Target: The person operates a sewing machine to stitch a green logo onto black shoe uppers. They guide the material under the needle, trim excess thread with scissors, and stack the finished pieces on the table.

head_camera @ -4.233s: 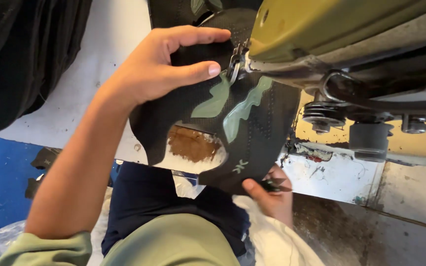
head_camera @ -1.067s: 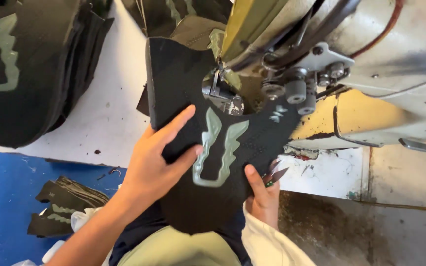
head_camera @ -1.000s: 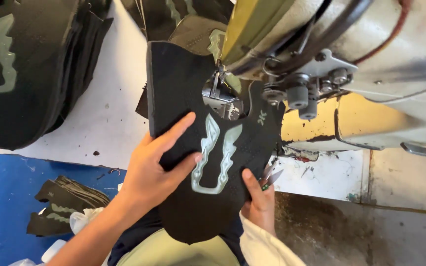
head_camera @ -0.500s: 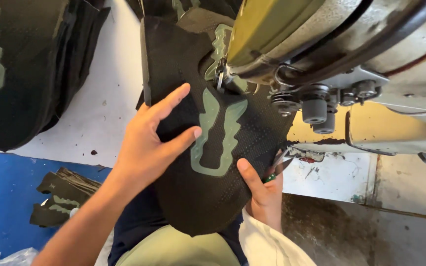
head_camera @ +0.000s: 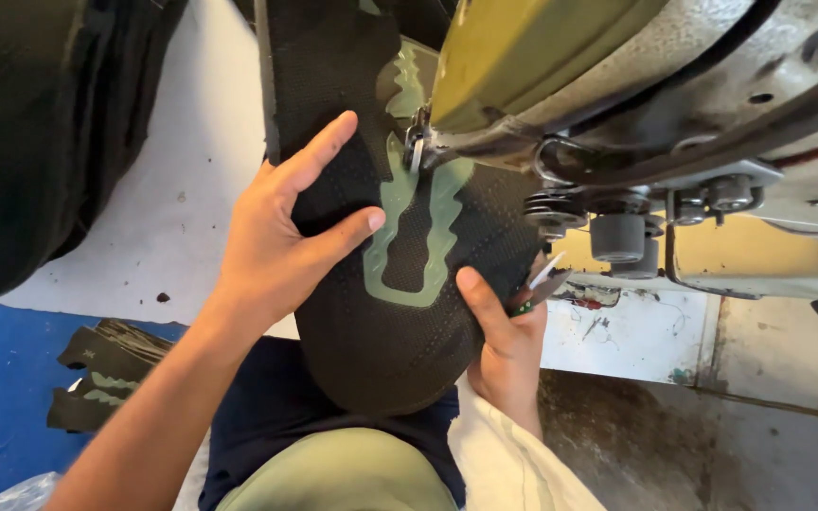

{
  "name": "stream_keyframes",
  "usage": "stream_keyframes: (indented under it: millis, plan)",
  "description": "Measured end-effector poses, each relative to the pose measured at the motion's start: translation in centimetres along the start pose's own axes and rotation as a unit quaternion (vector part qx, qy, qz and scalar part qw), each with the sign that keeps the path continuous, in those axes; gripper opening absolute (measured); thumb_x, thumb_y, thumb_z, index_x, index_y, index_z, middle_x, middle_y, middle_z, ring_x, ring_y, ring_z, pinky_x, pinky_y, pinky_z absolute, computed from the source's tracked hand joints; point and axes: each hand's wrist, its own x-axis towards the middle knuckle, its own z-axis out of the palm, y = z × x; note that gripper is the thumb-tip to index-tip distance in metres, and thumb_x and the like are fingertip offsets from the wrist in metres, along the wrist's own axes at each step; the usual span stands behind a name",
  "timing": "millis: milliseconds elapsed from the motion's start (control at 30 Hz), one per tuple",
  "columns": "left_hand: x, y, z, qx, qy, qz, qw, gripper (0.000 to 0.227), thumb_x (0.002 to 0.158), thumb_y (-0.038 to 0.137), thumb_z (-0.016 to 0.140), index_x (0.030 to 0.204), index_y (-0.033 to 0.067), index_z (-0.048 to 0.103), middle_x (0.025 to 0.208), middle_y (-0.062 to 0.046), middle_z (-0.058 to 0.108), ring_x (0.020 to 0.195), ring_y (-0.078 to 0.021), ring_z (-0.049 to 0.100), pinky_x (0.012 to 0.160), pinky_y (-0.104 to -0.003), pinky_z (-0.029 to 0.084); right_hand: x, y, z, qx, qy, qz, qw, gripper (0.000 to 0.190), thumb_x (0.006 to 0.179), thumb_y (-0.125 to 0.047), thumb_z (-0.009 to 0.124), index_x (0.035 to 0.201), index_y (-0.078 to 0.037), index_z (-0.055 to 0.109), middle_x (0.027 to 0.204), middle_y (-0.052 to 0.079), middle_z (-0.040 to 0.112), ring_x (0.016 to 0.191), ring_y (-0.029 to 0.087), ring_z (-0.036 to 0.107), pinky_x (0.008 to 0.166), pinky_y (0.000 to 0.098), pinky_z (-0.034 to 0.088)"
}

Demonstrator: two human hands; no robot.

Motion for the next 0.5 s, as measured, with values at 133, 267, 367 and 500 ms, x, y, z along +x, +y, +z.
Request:
stream_keyframes:
  millis: [133,267,367,500]
  plan:
    - [0.2,-0.8,1.4,-0.013,0.033,0.025,0.999,0.074,0.086,0.008,0.084,0.152,0.0067,0.051,0.143,-0.013,0.063,0.132,-0.0211,0.059,0.117,-0.033,0.043,1.8,-0.8,-0.2,-0.012,0.009,0.017,1.0,0.045,0.092,0.004,0.07,0.135,0.005,0.057,0.125,0.017,0.069,0.109,0.027,0.069,0.095,0.04,0.056]
    - [0.6,-1.5,1.8,-0.019,0.043,0.061,0.997,0.073,0.091,0.009,0.084,0.155,0.0055,0.048,0.15,-0.013,0.061,0.138,-0.0228,0.059,0.12,-0.034,0.044,3.0,-1.2,-0.5,-0.05,0.015,0.042,0.998,0.046,0.09,-0.002,0.074,0.133,0.006,0.058,0.12,0.015,0.071,0.102,0.024,0.071,0.089,0.0362,0.059]
    - [0.5,-2.6,0.3,0.014,0.048,0.073,0.996,0.063,0.098,0.012,0.083,0.153,0.0065,0.053,0.145,-0.011,0.063,0.136,-0.0223,0.063,0.118,-0.034,0.048,3.3,0.5,-5.0,-0.129,0.058,0.032,0.989,0.05,0.094,-0.015,0.074,0.138,0.0,0.056,0.111,0.01,0.071,0.08,0.016,0.063,0.069,0.0293,0.049]
    - [4.3,-4.5,-2.2,0.071,0.214,-0.037,0.974,0.037,0.102,0.022,0.069,0.135,0.0067,0.063,0.133,-0.014,0.062,0.087,-0.0209,0.055,0.067,-0.032,0.043,6.0,0.8,-14.4,0.09,-0.111,-0.057,0.988,0.051,0.107,-0.036,0.071,0.122,0.01,0.056,0.072,0.007,0.066,0.053,0.015,0.052,0.045,0.0239,0.042]
